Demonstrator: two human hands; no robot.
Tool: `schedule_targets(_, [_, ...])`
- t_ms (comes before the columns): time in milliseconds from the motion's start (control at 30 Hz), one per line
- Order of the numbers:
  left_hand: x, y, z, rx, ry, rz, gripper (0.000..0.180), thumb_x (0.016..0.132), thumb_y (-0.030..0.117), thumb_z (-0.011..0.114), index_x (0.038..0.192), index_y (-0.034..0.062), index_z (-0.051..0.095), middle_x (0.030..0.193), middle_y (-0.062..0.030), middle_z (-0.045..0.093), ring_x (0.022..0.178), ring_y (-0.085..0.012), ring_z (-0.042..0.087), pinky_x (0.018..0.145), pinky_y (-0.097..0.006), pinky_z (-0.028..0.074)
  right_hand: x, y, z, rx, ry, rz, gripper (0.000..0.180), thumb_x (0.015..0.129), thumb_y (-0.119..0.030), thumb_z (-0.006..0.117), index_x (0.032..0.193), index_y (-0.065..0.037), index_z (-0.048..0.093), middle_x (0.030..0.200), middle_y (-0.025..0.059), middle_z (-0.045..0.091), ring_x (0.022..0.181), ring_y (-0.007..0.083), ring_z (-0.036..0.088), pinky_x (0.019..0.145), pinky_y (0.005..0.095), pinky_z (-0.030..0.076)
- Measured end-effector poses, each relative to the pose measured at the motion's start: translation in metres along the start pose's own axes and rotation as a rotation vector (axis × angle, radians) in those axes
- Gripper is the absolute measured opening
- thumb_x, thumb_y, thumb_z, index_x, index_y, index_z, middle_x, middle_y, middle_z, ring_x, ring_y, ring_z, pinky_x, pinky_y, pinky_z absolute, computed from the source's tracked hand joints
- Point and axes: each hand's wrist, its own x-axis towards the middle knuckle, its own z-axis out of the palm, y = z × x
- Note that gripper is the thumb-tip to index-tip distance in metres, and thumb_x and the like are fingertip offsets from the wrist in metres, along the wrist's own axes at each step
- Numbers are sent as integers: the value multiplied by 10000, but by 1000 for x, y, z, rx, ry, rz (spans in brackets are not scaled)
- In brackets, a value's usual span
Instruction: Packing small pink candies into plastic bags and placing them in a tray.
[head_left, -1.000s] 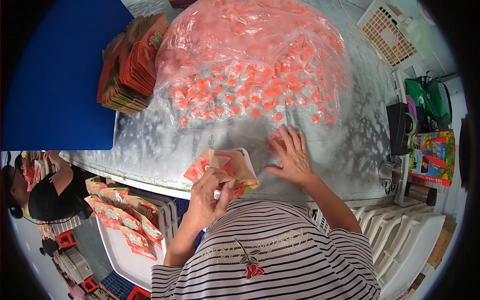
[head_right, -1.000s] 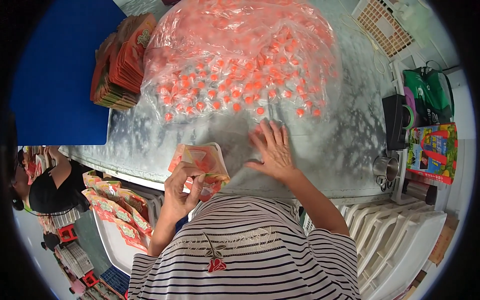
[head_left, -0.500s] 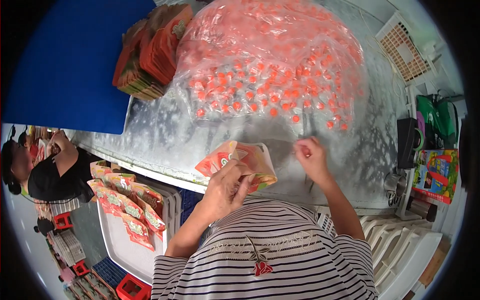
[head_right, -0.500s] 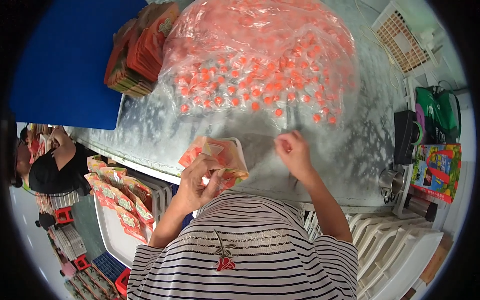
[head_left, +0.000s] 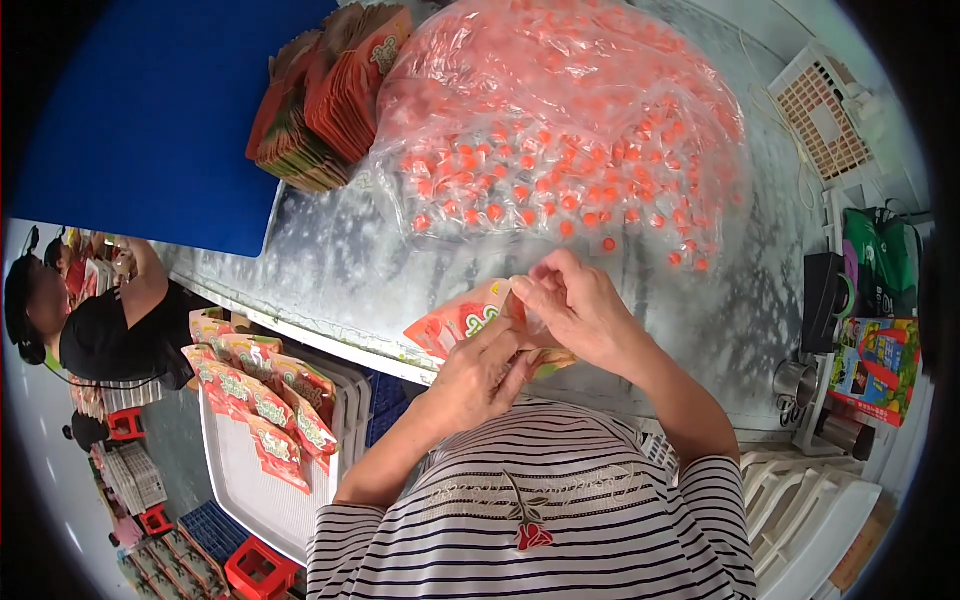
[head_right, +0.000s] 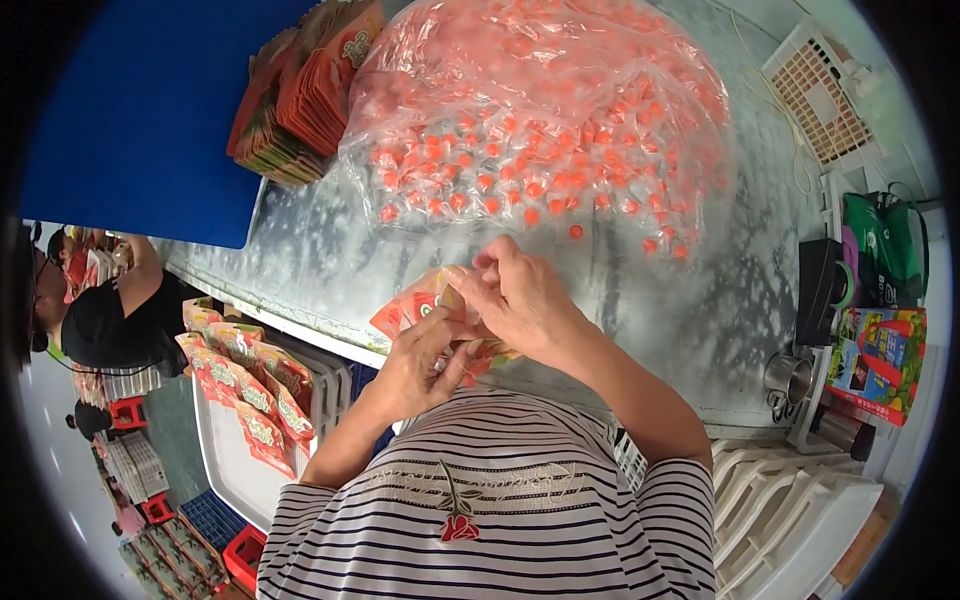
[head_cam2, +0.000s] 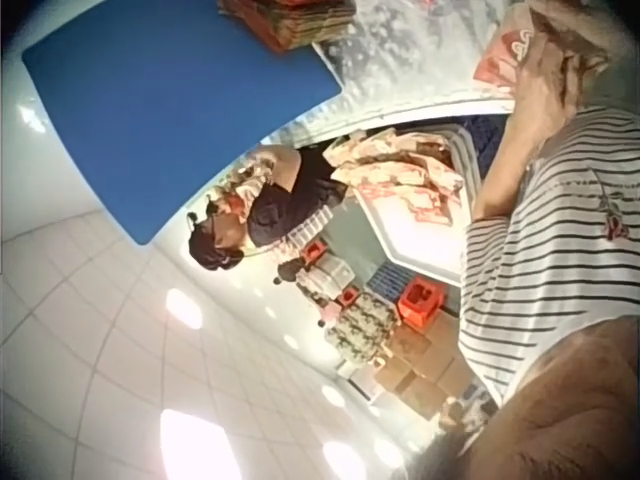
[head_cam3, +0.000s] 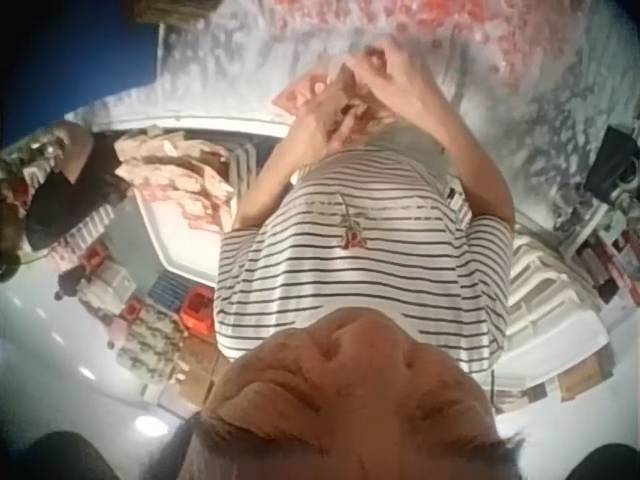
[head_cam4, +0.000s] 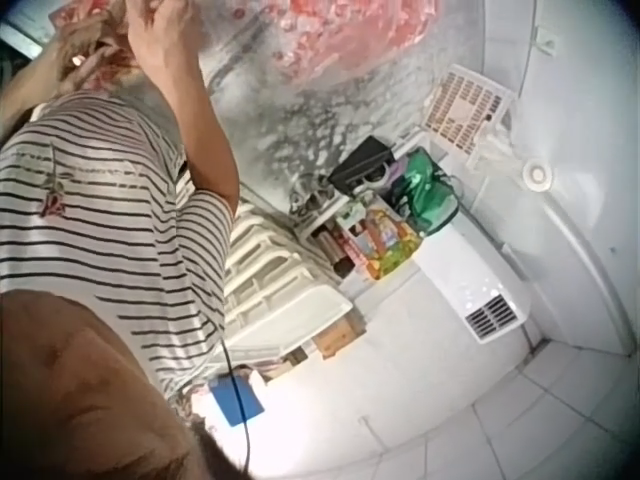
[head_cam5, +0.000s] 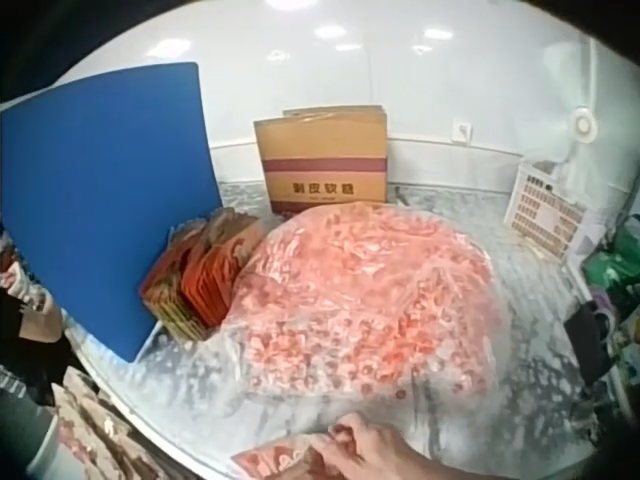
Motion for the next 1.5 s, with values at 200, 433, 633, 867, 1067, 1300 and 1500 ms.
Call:
schedule_targets(200, [1, -7, 0, 7, 33, 27, 130, 852, -3, 638, 974, 0, 591, 868, -117, 588, 705, -246, 626, 578, -326, 530, -6, 23, 6, 244, -67, -59, 241, 951, -117, 549, 1149, 11, 502, 1043, 121, 587, 927, 159, 581, 827, 306, 488])
schedule_targets(433, [-1, -13, 0, -66, 42, -35, 99, 872, 20, 630, 964, 2, 596, 896, -117, 598, 726, -228, 616, 579, -309, 508, -29, 24, 19, 20, 24, -346, 379, 914, 4, 490, 1293, 4, 469, 1354, 209, 469, 1243, 325, 503, 990, 376, 443])
schedule_targets(633, [1, -13, -6, -105, 34, -103, 96, 869, 22, 631, 956, -4, 600, 899, -122, 597, 780, -230, 607, 646, -302, 494, -32, 21, 4, 51, 227, -457, 288, 867, 44, 544, 1154, 32, 560, 1232, 185, 557, 1106, 257, 587, 924, 330, 474])
schedule_targets(867, [5, -14, -12, -126, 80, -101, 80, 860, 11, 638, 934, -14, 619, 880, -129, 611, 810, -243, 617, 719, -319, 498, -48, 14, 25, 267, -247, -329, 69, 865, -7, 588, 909, 24, 632, 811, 119, 650, 724, 211, 647, 690, 307, 511])
schedule_targets(1067, [5, -19, -8, -87, 89, -61, 82, 871, 25, 635, 940, -14, 612, 900, -129, 609, 813, -248, 613, 732, -326, 499, -19, 75, 96, -130, -299, -697, 220, 840, -69, 587, 1040, 21, 596, 1001, 190, 624, 872, 373, 619, 721, 457, 511])
schedule_targets(1300, [5, -20, -5, -51, 120, -121, 106, 862, 14, 638, 952, -29, 602, 908, -136, 607, 824, -268, 617, 739, -334, 502, -14, 85, 99, -408, -510, -570, 320, 803, -87, 596, 1113, -20, 553, 1118, 174, 584, 1026, 342, 588, 812, 432, 504])
schedule_targets(1500, [2, -23, -9, 9, 150, -81, 132, 850, 11, 645, 967, -23, 594, 902, -150, 603, 817, -289, 619, 729, -352, 504, -31, 24, 10, 118, -604, -305, 154, 823, -10, 627, 970, 3, 583, 866, 94, 631, 777, 178, 627, 657, 320, 515])
